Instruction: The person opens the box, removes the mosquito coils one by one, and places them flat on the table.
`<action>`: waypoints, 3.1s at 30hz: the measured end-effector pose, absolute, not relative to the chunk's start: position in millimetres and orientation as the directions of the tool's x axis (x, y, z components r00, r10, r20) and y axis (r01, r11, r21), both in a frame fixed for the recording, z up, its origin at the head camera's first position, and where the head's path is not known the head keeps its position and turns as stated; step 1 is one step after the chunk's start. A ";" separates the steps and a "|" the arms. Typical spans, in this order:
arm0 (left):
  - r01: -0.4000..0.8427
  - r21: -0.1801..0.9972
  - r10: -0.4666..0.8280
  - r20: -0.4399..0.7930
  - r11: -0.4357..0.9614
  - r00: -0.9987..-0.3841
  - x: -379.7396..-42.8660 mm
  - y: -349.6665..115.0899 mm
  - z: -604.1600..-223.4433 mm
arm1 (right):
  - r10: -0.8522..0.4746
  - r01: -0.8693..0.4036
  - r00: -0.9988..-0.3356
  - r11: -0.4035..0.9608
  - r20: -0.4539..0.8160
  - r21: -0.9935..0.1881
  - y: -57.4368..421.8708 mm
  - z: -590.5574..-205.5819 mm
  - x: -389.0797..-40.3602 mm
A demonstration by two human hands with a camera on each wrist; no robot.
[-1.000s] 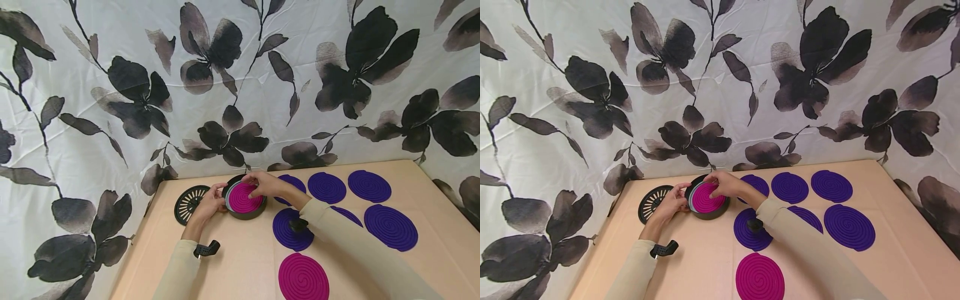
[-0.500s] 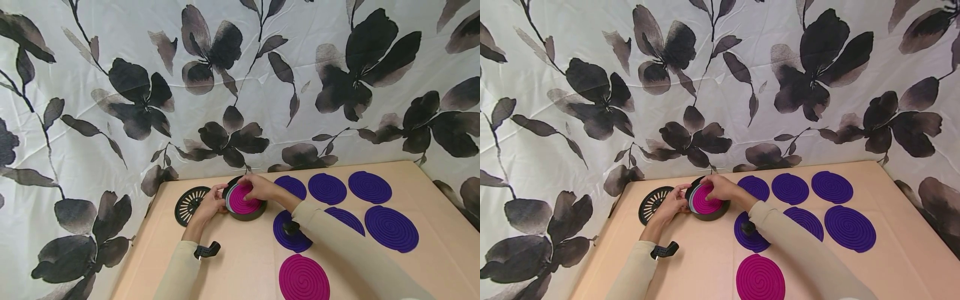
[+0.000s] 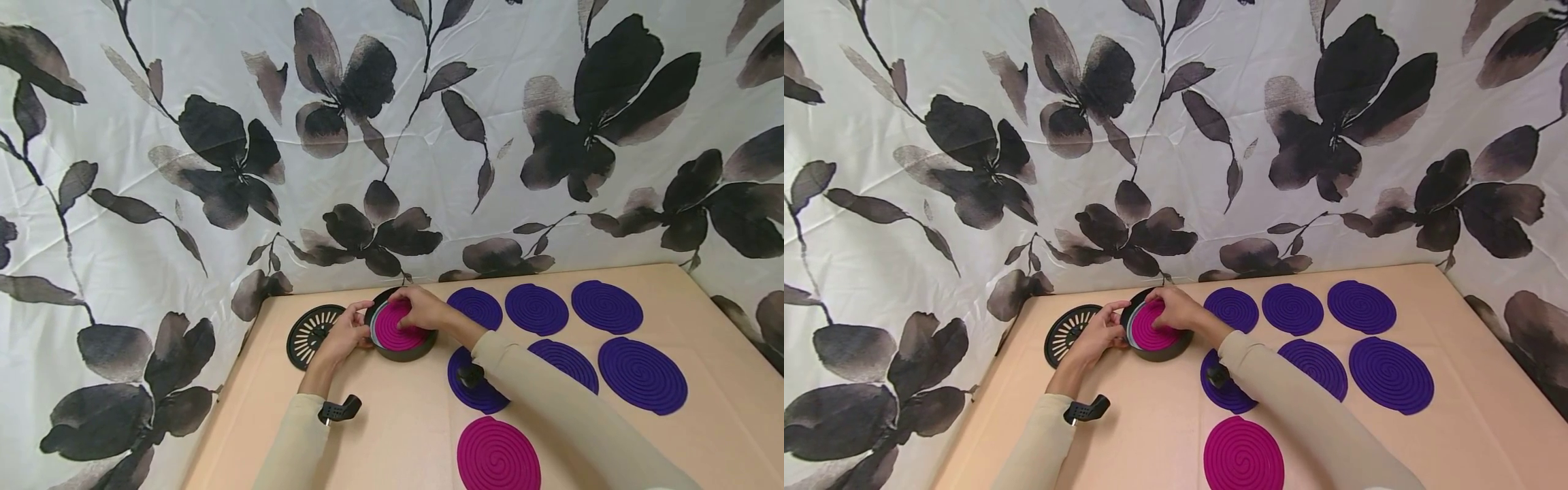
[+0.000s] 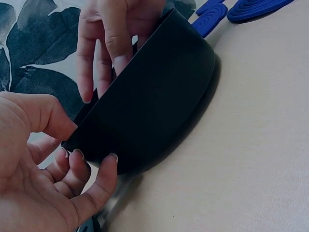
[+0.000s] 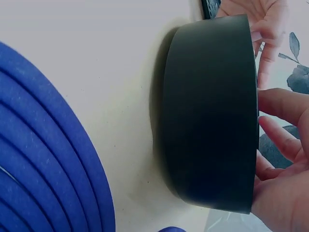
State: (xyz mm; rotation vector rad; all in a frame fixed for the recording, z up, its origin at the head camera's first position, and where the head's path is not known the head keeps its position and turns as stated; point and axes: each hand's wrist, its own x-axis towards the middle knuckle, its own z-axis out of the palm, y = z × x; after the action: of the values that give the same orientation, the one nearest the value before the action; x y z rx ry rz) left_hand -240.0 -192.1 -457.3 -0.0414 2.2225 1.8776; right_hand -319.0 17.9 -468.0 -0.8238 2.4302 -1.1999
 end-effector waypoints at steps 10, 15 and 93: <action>-0.154 0.972 0.133 -0.179 0.179 -0.975 -239.0 -193.6 -457.8 | -0.579 -0.340 -0.815 0.518 -0.029 -0.785 21.2 -461.1 -315.8; -0.161 0.968 0.137 -0.189 0.191 -0.972 -245.2 -198.9 -470.0 | -0.588 -0.386 -0.808 0.498 0.024 -0.777 23.2 -458.2 -314.3; -0.153 0.970 0.022 -0.160 0.190 -0.987 -247.6 -193.4 -488.2 | -0.692 -0.504 -0.699 0.295 0.182 -0.812 119.4 -406.5 -290.9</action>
State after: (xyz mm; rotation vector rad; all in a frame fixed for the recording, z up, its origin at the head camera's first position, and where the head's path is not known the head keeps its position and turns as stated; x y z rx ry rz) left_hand -247.6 -193.4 -488.2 -0.1285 2.3136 1.9116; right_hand -290.9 119.4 -406.5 -1.1054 2.3572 -1.3603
